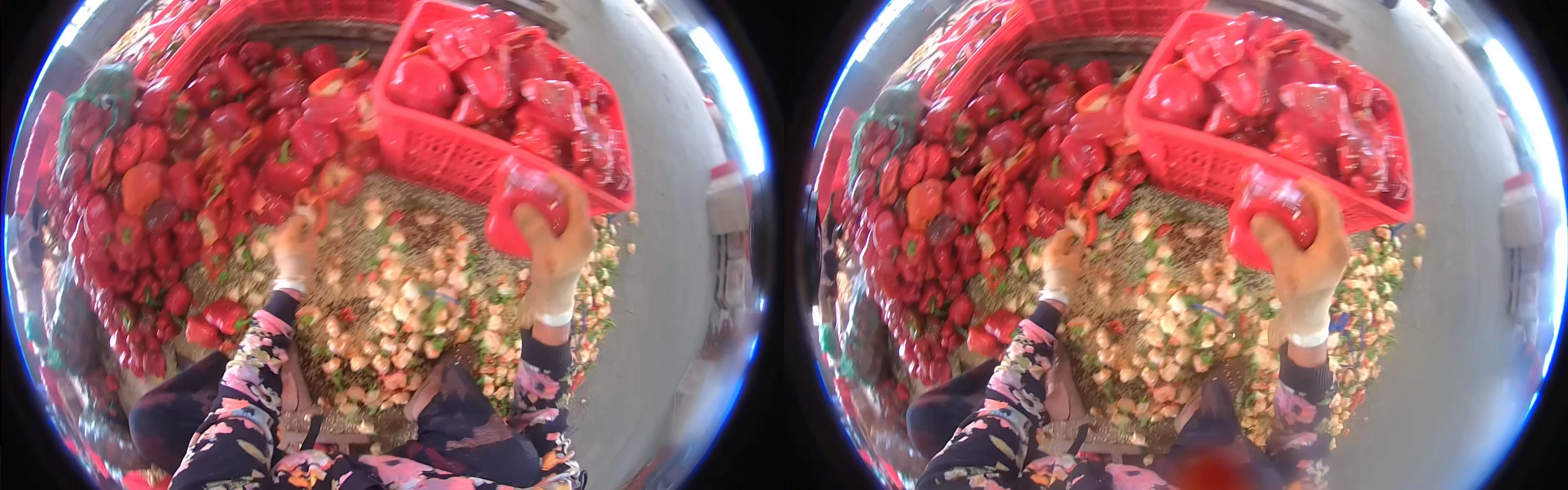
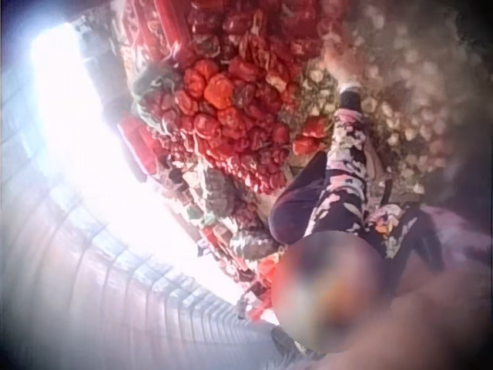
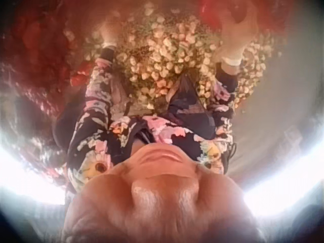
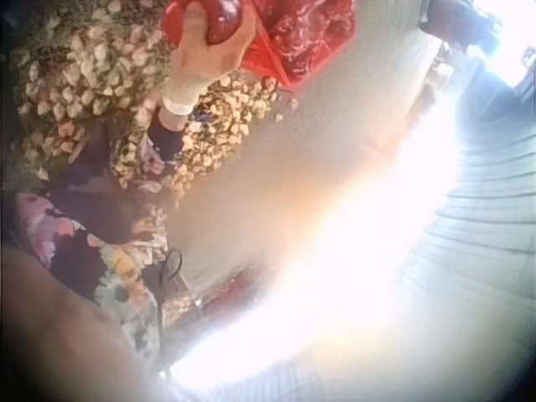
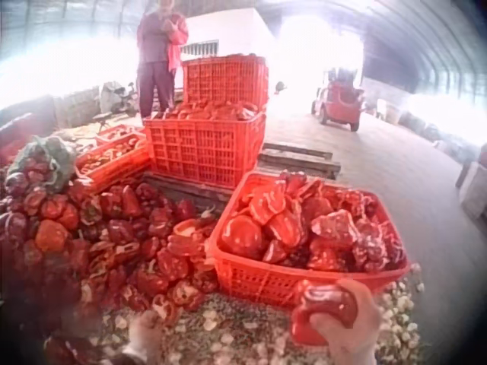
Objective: The person sorts through a large pile of red peppers by hand, removing the stems and cores and placing the cleaned peppers into a red plastic crate.
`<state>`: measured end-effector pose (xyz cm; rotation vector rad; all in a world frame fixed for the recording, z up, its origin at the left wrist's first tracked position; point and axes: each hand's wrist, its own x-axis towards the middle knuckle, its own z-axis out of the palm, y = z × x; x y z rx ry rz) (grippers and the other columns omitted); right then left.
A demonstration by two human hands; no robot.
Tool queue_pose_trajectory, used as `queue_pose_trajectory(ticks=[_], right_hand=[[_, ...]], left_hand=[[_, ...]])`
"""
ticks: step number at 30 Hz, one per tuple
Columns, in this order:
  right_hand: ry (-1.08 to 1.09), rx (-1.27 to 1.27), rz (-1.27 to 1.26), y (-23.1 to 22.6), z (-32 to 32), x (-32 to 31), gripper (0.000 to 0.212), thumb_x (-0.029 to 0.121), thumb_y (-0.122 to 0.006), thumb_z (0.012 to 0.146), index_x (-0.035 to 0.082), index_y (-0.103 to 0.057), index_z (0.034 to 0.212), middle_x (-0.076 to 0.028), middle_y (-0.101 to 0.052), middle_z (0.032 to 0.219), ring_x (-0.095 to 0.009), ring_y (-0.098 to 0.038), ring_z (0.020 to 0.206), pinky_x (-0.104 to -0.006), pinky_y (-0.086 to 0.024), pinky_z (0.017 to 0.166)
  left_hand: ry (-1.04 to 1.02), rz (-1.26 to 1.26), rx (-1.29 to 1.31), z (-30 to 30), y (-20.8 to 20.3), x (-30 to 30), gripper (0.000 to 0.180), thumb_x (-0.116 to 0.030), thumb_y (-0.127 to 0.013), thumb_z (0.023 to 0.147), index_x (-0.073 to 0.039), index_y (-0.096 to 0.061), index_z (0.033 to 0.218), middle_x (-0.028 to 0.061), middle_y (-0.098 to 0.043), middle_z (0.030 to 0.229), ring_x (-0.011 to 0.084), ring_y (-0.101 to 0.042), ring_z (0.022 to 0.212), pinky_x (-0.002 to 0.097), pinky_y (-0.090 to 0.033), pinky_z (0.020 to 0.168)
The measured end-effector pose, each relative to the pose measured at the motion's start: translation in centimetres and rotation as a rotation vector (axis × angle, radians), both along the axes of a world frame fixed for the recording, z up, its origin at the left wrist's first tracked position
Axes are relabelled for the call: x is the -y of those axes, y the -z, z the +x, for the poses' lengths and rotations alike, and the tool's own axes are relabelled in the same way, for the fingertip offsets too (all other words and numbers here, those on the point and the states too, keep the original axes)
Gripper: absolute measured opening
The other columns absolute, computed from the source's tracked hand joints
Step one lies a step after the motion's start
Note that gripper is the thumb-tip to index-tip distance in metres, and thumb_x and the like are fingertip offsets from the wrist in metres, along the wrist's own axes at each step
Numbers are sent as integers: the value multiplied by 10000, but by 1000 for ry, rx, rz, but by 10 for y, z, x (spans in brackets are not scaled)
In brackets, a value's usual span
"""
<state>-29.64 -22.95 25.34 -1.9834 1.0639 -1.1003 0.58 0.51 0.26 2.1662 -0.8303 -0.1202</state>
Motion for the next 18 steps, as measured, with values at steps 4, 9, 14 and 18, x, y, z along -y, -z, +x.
queue_pose_trajectory(ticks=[4,9,14,18], right_hand=[[318,257,-319,-27,12,83,464,224,-798,906,-16,-643,1271,-168,-701,1218,-238,-670,1085,-370,-530,948],[423,-519,-617,21,38,171,465,583,-606,937,178,-702,1145,-91,-627,1281,-335,-579,1176,-526,-393,1009],[341,-726,-906,20,92,154,456,534,-588,951,231,-636,1289,-99,-610,1321,-350,-561,1224,-600,-393,1001],[231,-403,-1016,-7,54,91,465,426,-700,940,143,-646,1304,-143,-624,1343,-375,-586,1210,-509,-457,981]], left_hand=[[339,481,640,21,-19,32,419,-64,-688,784,-139,-692,1196,133,-656,1209,370,-635,1030,486,-530,848],[457,755,799,36,8,49,339,-76,-606,856,-160,-687,1175,77,-668,1221,319,-667,969,469,-544,794],[214,708,364,18,-14,56,271,-221,-680,874,-90,-668,1111,186,-723,998,364,-720,908,504,-560,731],[293,-42,-775,-38,-51,30,283,-220,-696,901,-70,-653,1137,85,-692,869,168,-665,720,316,-520,567]])
